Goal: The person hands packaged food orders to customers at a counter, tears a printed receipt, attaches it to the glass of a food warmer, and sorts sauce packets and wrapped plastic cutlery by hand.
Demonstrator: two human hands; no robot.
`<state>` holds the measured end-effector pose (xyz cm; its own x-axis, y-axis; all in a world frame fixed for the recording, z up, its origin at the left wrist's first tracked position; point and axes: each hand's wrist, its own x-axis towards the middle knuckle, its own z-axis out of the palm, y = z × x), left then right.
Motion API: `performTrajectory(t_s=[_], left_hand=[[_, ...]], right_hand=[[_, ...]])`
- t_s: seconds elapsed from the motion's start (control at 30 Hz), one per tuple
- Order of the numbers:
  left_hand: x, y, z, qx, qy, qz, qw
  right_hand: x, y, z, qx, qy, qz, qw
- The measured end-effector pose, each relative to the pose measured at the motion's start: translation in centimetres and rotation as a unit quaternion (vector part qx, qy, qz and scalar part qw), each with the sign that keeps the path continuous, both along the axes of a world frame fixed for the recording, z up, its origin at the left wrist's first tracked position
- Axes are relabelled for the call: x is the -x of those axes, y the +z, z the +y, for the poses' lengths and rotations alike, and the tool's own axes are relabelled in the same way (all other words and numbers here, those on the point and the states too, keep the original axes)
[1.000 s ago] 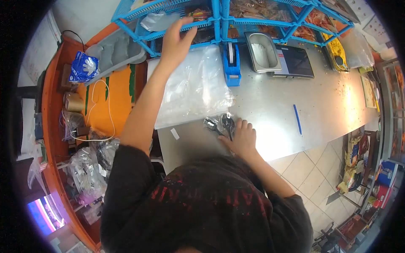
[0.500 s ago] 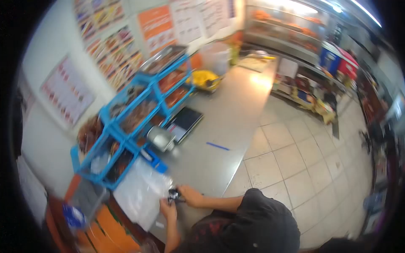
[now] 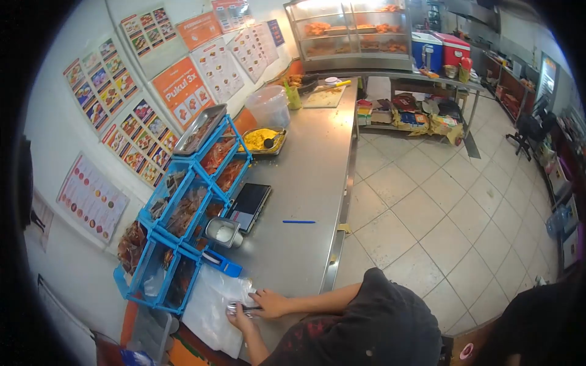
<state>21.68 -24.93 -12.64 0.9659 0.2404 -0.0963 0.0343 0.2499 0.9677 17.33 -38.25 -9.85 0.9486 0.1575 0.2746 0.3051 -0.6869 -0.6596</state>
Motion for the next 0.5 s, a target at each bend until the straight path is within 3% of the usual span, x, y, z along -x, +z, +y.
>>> performTrajectory(t_s=[0.03, 0.07, 0.1, 0.17, 0.2, 0.23, 0.3, 0.4, 0.5], left_hand=[[0.3, 2.4, -0.2, 0.031, 0.032, -0.023, 0.999], [0.7, 4.3, -0.1, 0.059, 0.073, -0.043, 0.995], [0.1, 4.0, 0.8, 0.113, 0.016, -0.025, 0.993], [0.5, 3.3, 3.6, 0.251, -0.041, 0.068, 0.965], [1.4, 5.3, 3.3, 0.238, -0.016, 0.026, 0.971], [2.0, 6.5, 3.5, 0.366, -0.054, -0.009, 0.929], [3.8, 8.4, 4.6, 0.345, -0.002, -0.011, 0.939], [7.4, 7.3, 6.8, 0.299, 0.058, -0.023, 0.952], [11.6, 5.1, 7.1, 0.269, 0.164, -0.08, 0.946]], right_hand=[[-0.4, 0.9, -0.4, 0.001, 0.013, 0.004, 1.0], [-1.0, 2.1, -0.7, -0.12, 0.107, 0.2, 0.967], [-1.5, 3.2, -0.3, -0.224, 0.204, 0.394, 0.868], [-0.8, 3.6, 0.9, -0.254, 0.253, 0.312, 0.88], [-1.0, 2.8, 1.9, -0.249, 0.294, 0.284, 0.878], [-1.3, 1.9, 2.3, -0.283, 0.345, 0.34, 0.828], [-1.4, 1.9, 3.7, -0.298, 0.31, 0.487, 0.76], [-1.4, 3.7, 6.2, -0.228, 0.428, 0.557, 0.674], [0.2, 2.4, 7.4, -0.311, 0.41, 0.648, 0.561]])
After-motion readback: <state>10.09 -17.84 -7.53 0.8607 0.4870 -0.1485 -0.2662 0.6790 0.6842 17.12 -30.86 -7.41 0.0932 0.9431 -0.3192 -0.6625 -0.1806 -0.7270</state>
